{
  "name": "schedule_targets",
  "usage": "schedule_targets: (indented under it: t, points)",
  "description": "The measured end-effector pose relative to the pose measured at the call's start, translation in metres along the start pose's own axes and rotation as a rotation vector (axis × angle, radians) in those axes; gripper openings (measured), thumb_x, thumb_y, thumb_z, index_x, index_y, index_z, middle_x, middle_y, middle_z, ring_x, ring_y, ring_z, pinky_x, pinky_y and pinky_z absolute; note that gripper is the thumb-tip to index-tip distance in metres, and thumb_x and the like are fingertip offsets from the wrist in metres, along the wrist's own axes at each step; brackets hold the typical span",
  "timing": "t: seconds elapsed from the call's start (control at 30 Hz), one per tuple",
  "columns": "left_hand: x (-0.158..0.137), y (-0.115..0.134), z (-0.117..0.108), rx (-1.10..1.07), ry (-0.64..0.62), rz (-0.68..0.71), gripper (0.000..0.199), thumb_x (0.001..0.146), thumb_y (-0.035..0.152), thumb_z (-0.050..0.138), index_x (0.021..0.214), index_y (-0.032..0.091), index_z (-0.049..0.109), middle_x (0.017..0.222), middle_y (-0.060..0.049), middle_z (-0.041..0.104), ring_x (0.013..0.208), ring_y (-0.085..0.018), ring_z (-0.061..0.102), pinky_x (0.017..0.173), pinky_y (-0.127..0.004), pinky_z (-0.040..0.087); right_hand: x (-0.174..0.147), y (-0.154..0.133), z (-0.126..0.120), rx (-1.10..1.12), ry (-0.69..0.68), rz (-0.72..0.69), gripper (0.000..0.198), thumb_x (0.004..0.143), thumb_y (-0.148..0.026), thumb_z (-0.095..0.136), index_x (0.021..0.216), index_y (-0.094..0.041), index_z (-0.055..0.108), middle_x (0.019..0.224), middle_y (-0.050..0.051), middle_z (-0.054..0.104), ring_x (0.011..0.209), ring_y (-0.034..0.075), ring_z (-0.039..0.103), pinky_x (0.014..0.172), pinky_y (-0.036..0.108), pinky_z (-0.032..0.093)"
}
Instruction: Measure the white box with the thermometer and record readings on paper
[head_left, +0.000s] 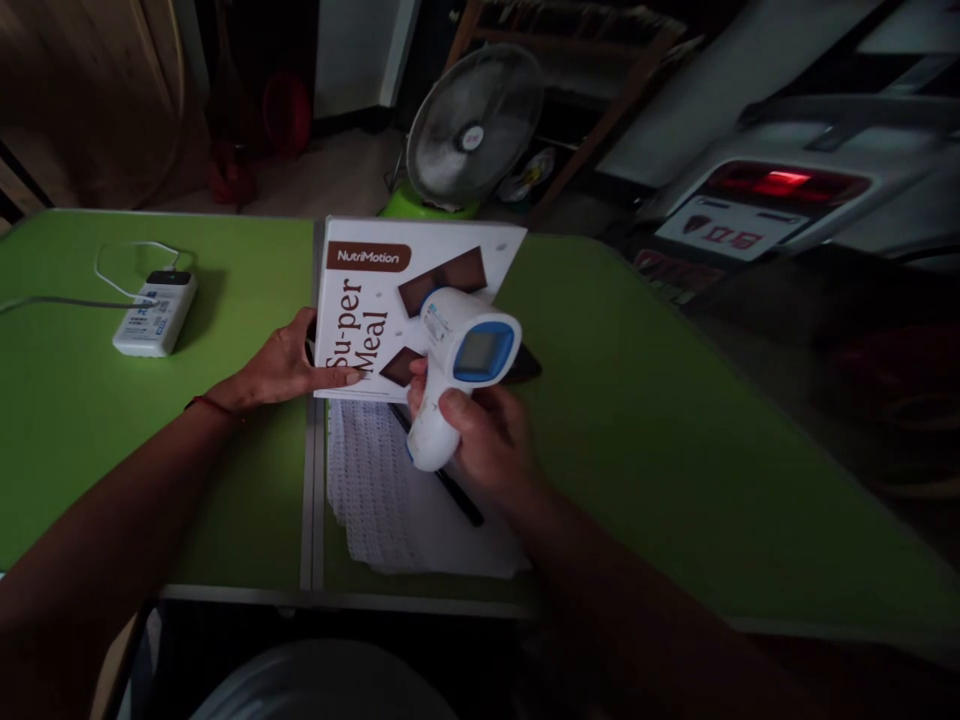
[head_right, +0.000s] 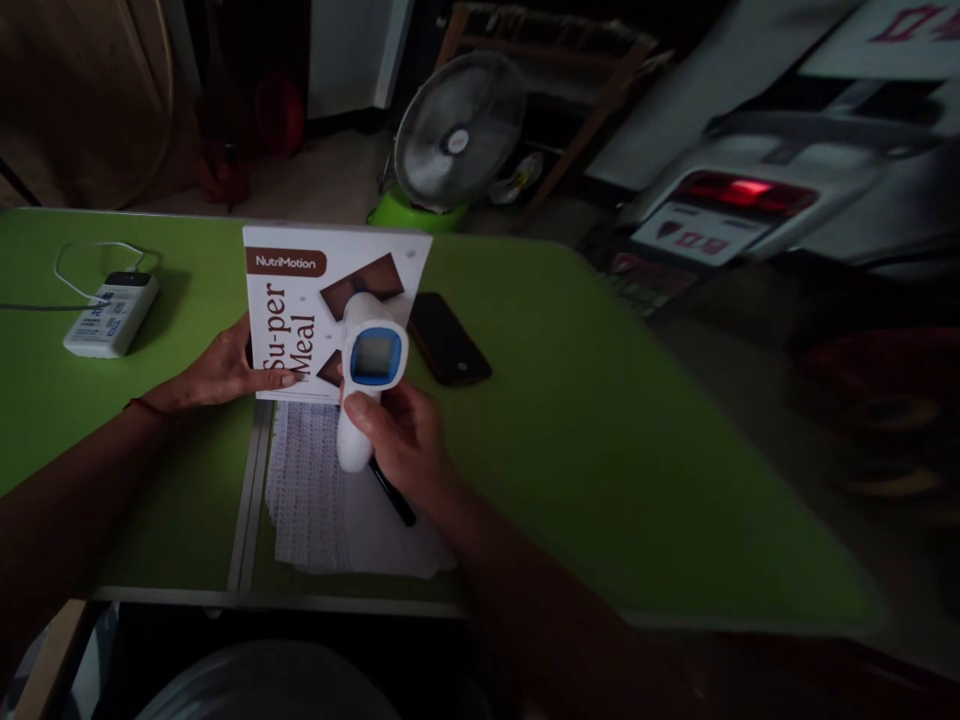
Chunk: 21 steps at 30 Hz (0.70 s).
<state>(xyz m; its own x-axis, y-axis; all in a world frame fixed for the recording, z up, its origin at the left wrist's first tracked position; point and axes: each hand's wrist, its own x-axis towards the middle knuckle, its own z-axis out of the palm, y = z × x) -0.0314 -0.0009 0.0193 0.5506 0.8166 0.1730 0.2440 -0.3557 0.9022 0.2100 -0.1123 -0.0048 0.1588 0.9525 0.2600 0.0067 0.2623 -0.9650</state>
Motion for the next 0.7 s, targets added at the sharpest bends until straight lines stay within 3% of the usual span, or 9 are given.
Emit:
schedule_targets:
  t: [0.2,0.37,0.7]
  points:
    - [0.002,-0.002,0.0,-0.023,0.002,-0.018,0.089,0.074,0.059,0.1,0.142,0.02,0.06,0.137,-0.018,0.078,0.126,-0.044,0.075,0.104,-0.07,0.063,0.0,-0.008,0.001,-0.013,-0.061,0.029,0.038,0.09,-0.065,0.077,0.105,-0.03,0.079,0.102,0.008,0.081,0.093,0.028,0.078,0.082,0.049,0.069]
    - [0.001,-0.002,0.002,-0.071,0.009,-0.002,0.089,0.074,0.058,0.1,0.143,0.019,0.06,0.141,-0.019,0.076,0.129,-0.044,0.074,0.107,-0.068,0.064,0.0,-0.013,0.001,-0.028,-0.032,0.063,0.039,0.086,-0.068,0.082,0.099,-0.031,0.078,0.099,0.009,0.08,0.092,0.03,0.076,0.081,0.05,0.068]
    - [0.007,-0.014,0.005,-0.055,0.08,0.034,0.095,0.075,0.063,0.099,0.152,0.024,0.059,0.138,-0.016,0.077,0.129,-0.043,0.073,0.106,-0.068,0.064,0.003,-0.017,-0.002,-0.038,-0.12,0.008,0.034,0.086,-0.06,0.078,0.086,-0.029,0.067,0.08,0.002,0.063,0.07,0.02,0.057,0.062,0.038,0.055]
